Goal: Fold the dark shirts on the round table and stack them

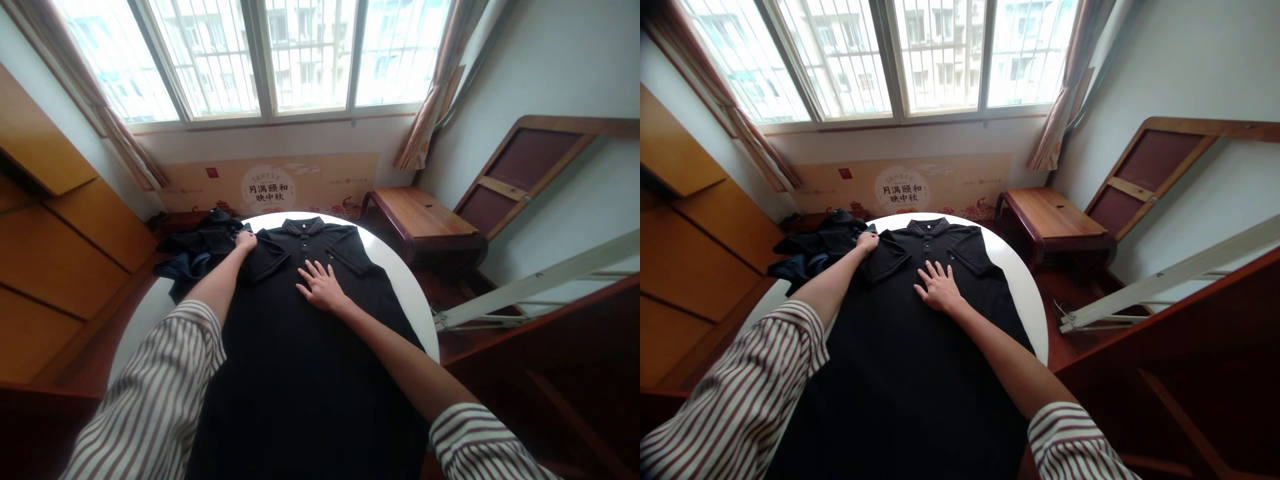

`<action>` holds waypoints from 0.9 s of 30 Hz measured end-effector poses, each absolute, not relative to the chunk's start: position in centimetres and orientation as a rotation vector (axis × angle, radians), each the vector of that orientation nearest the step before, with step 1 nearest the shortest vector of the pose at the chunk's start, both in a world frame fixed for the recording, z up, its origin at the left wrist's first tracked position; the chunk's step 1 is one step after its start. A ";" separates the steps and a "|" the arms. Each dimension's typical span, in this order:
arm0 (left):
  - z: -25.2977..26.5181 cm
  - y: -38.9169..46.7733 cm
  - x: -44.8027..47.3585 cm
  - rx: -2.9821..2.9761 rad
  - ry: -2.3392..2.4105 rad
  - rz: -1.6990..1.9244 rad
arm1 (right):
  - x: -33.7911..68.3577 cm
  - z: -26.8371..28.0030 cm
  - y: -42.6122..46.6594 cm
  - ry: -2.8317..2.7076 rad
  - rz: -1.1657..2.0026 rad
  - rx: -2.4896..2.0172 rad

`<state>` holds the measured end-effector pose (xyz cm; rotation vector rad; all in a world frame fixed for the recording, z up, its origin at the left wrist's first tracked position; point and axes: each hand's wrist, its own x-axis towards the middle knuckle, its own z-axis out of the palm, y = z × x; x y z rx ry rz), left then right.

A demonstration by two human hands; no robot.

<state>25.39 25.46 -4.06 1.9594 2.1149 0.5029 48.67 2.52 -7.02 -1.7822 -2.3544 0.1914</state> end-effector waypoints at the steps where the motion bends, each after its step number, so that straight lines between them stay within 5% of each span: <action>1: -4.0 25.6 25.3 1.934 2.114 0.490 | 48.7 -7.0 2.5 -2.354 0.192 -1.781; 14: -4.4 21.8 25.8 2.117 2.053 0.715 | 48.5 -6.6 2.4 -2.350 0.208 -1.805; 27: -1.3 12.7 25.7 2.847 1.335 0.632 | 48.7 -7.0 2.2 -2.311 0.158 -1.749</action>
